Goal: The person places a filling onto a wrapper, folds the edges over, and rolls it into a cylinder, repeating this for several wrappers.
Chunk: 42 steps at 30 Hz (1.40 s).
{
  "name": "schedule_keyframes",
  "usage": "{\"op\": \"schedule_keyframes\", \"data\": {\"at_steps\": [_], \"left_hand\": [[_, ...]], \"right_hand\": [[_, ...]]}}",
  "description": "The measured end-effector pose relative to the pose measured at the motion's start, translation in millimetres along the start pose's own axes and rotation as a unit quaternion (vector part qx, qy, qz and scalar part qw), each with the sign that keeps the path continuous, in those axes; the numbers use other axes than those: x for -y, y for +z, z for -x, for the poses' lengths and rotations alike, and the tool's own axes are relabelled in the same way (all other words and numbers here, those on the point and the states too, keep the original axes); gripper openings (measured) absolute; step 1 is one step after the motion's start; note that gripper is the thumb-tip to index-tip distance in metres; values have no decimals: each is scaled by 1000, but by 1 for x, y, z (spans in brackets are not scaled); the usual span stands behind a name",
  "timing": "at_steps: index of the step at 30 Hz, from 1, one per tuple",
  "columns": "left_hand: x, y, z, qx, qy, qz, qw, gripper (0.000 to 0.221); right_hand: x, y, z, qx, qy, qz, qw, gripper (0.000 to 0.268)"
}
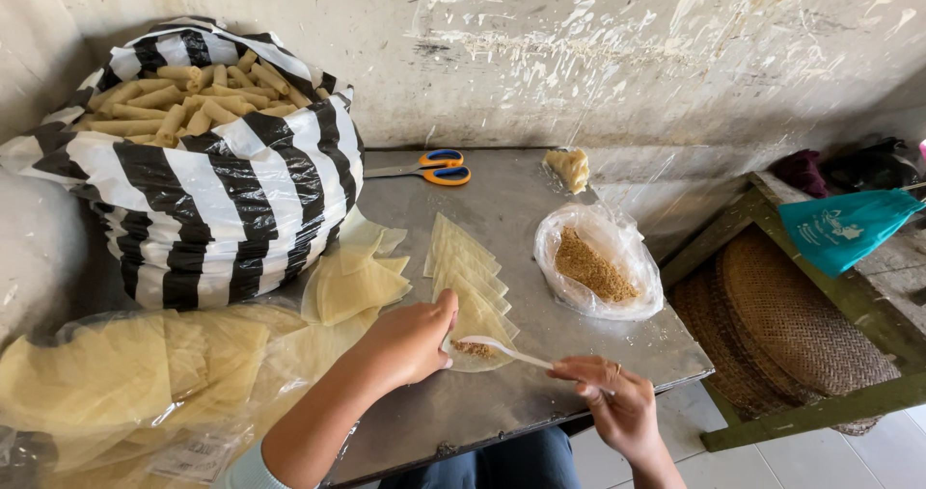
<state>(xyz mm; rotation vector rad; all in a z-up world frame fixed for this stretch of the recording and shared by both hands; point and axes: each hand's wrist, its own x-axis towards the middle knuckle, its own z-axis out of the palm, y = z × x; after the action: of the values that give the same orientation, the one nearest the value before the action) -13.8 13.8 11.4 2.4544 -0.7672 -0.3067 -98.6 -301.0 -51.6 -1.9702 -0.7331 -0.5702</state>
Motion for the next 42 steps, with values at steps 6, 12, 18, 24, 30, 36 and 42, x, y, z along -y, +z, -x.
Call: {"op": "schedule_keyframes", "data": {"at_steps": [6, 12, 18, 24, 30, 36, 42], "left_hand": [[-4, 0, -1, 21, 17, -28, 999, 45], [-10, -6, 4, 6, 56, -42, 998, 43], [-11, -8, 2, 11, 111, -3, 994, 57], [-7, -7, 3, 15, 98, -26, 995, 52], [-13, -11, 6, 17, 76, 17, 997, 46], [-20, -17, 7, 24, 68, 5, 997, 39], [-25, -21, 9, 28, 74, 6, 997, 39]], "right_hand": [[-13, 1, 23, -48, -52, 116, 991, 17], [-17, -24, -10, -158, -3, 310, 937, 15], [4, -35, -37, -37, 159, 296, 941, 34], [7, -32, -36, -83, 129, 329, 932, 30], [25, -4, -42, -94, 133, 317, 934, 16], [55, 45, -61, 65, 134, 323, 935, 28], [59, 60, -69, 55, 164, 261, 950, 27]]}}
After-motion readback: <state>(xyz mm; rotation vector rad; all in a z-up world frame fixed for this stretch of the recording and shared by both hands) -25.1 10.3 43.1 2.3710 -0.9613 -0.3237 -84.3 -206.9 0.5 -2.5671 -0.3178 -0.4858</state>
